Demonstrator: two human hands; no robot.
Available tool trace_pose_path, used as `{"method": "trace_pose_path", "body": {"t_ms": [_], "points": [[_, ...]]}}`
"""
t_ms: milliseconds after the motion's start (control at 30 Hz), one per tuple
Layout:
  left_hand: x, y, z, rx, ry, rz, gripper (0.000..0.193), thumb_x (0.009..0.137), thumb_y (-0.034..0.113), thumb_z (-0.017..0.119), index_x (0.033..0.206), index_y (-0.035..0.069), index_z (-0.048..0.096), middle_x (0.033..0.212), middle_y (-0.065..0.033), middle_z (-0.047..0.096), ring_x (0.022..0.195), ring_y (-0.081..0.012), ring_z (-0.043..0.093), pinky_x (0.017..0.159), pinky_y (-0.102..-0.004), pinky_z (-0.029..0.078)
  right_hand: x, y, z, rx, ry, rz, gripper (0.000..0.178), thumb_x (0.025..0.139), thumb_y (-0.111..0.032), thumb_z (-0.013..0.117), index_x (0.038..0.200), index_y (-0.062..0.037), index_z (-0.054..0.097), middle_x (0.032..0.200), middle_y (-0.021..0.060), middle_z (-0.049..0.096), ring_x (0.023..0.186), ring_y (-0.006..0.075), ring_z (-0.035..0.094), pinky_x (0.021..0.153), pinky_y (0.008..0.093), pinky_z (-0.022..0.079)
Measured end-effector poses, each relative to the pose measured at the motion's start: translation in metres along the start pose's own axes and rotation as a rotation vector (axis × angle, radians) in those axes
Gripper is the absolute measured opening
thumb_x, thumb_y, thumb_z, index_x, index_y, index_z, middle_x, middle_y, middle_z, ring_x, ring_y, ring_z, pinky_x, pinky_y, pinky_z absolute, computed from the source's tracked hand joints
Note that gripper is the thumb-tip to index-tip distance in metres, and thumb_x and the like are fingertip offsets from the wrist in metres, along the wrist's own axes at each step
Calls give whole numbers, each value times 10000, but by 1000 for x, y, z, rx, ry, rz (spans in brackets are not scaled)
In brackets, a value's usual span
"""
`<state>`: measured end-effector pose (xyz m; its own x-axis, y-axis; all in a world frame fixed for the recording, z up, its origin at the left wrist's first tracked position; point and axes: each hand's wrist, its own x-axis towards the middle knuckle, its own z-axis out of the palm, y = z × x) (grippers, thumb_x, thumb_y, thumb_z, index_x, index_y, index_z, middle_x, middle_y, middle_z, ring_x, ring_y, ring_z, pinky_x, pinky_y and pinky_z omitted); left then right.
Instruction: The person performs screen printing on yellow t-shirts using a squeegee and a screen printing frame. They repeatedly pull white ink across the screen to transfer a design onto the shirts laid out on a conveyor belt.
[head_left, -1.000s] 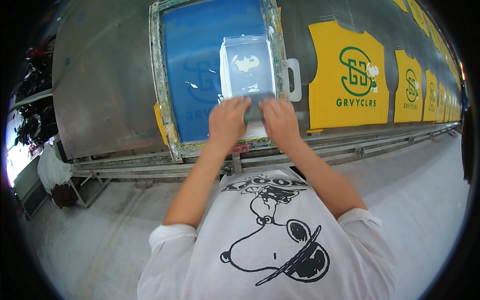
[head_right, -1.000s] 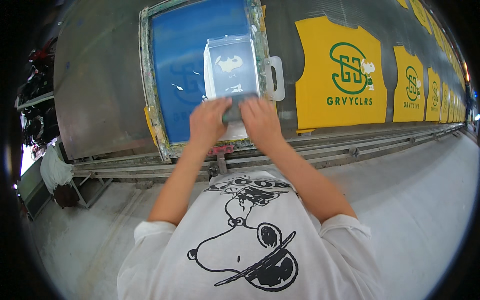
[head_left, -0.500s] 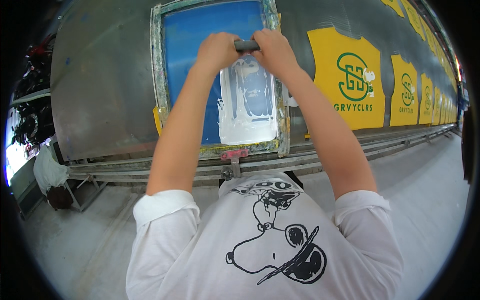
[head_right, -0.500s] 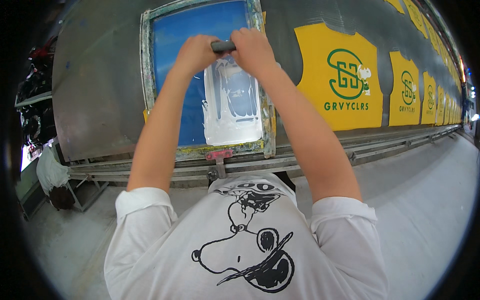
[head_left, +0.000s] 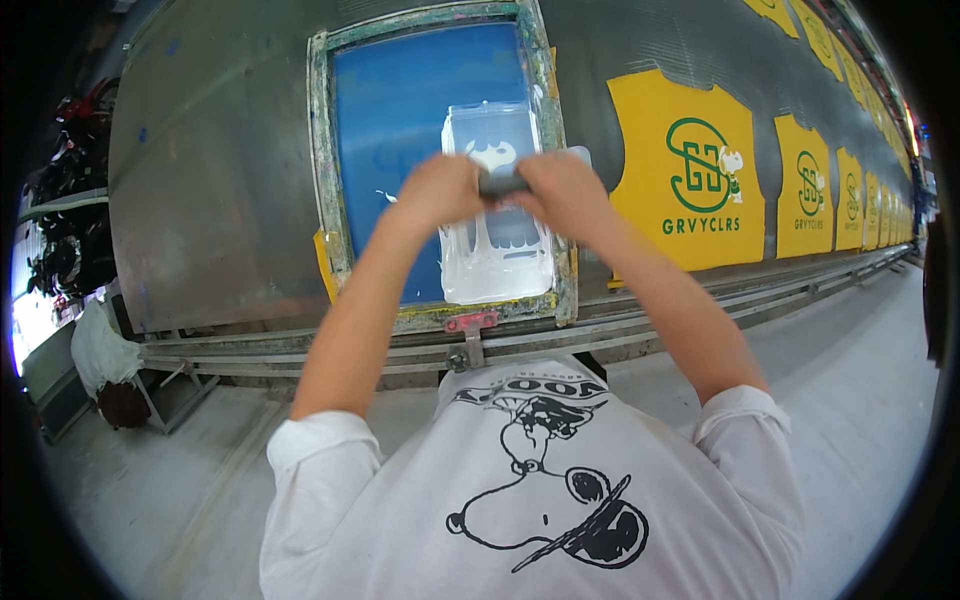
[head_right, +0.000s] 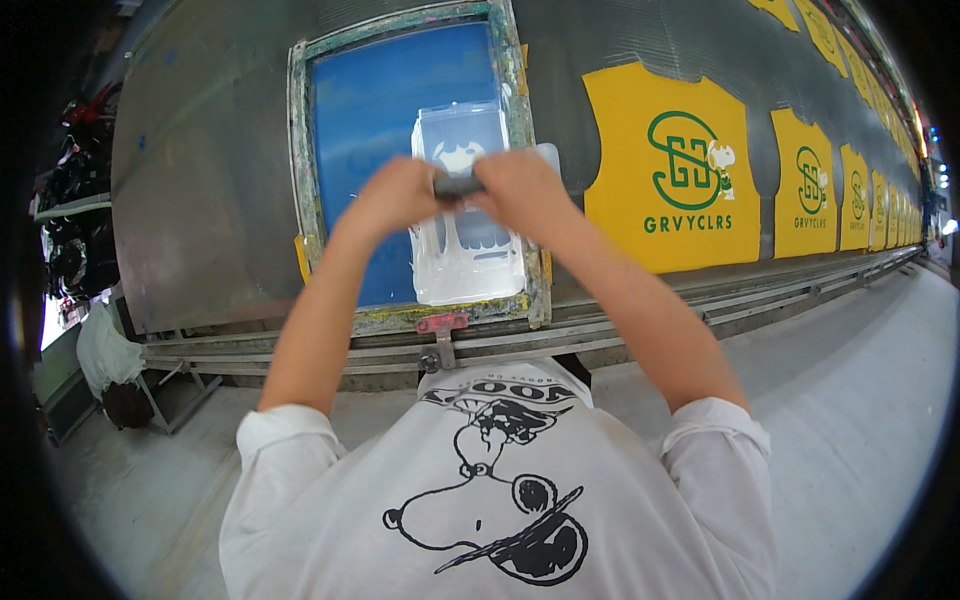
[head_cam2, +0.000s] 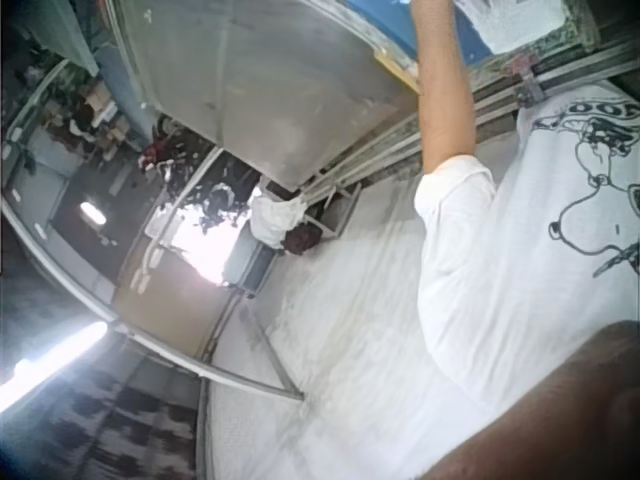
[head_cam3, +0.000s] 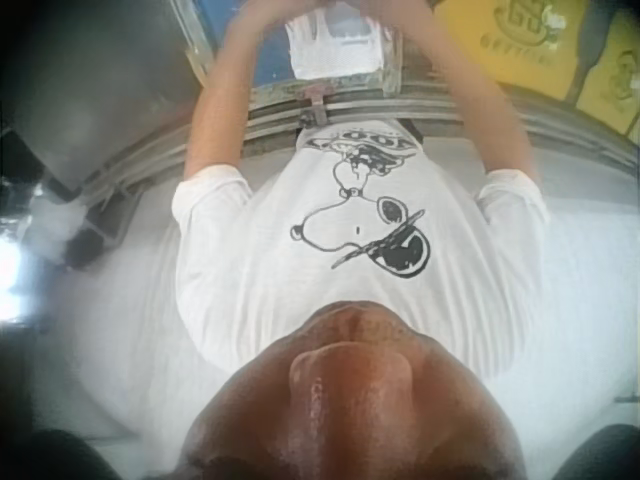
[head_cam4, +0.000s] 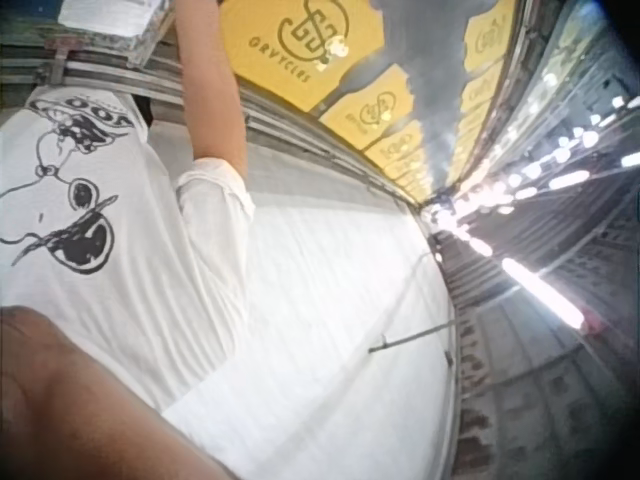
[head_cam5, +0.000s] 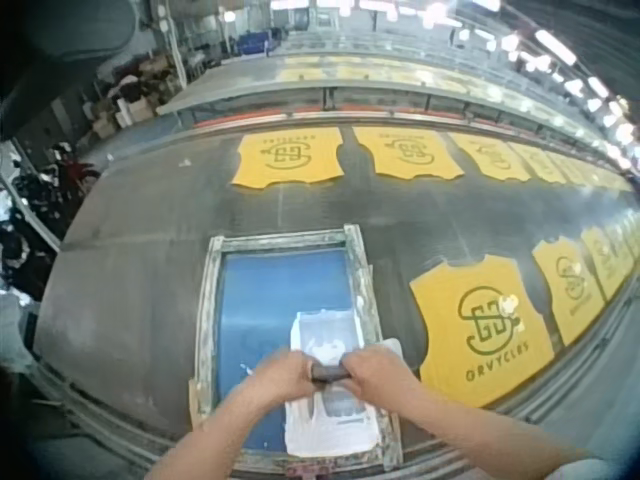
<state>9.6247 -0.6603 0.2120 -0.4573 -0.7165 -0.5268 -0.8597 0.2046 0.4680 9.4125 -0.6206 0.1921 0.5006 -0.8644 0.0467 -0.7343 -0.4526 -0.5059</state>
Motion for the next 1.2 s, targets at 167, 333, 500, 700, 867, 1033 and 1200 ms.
{"method": "trace_pose_path", "body": {"t_ms": [167, 333, 500, 700, 867, 1033, 1200], "points": [[61, -16, -44, 16, 313, 11, 301, 791, 372, 807, 962, 126, 787, 838, -126, 744, 771, -333, 706, 714, -432, 548, 82, 39, -4, -103, 209, 9, 237, 794, -204, 774, 911, -68, 619, 917, 117, 646, 922, 349, 629, 810, 461, 498], [19, -6, 27, 3, 454, -3, 214, 799, 224, 753, 999, 158, 787, 963, -72, 757, 885, -334, 707, 781, -466, 560, 17, 9, 35, -78, 348, -1, 243, 730, -108, 746, 903, -68, 581, 916, 109, 594, 909, 337, 583, 780, 444, 481], [-79, 12, 134, -20, 630, 106, 467, 671, 20, 759, 1108, 184, 755, 1086, -15, 748, 1021, -246, 688, 887, -367, 557, -99, -56, 57, -13, 243, 62, 235, 730, -78, 684, 941, -60, 583, 909, 101, 562, 891, 314, 566, 784, 431, 458], [-108, 36, 127, 11, 670, 148, 533, 628, 4, 770, 1149, 110, 727, 1172, -47, 716, 1095, -268, 658, 916, -401, 539, -121, -69, 44, -8, 198, -11, 349, 787, -202, 762, 1065, -39, 628, 975, 119, 601, 952, 311, 582, 904, 403, 434], [-119, 31, 129, 7, 447, 178, 423, 713, 100, 784, 1132, 116, 737, 1092, -81, 733, 1021, -302, 684, 871, -434, 544, -119, -32, 29, 222, 454, 205, 348, 891, -275, 750, 1097, -15, 648, 1073, 153, 650, 999, 333, 609, 864, 409, 475], [-83, 29, 67, -52, 212, 134, 287, 814, 256, 780, 1074, 136, 762, 971, -122, 737, 895, -343, 703, 786, -450, 548, -78, 20, 17, 373, 567, 585, 375, 927, -275, 715, 1169, 2, 644, 1107, 172, 656, 988, 292, 631, 860, 404, 510], [-64, 23, 35, -34, 266, 184, 244, 813, 206, 778, 1044, 130, 769, 935, -110, 731, 865, -338, 696, 742, -435, 541, -41, 32, 18, 350, 598, 637, 428, 914, -289, 722, 1207, 10, 635, 1137, 185, 644, 988, 270, 631, 890, 389, 515]]}}
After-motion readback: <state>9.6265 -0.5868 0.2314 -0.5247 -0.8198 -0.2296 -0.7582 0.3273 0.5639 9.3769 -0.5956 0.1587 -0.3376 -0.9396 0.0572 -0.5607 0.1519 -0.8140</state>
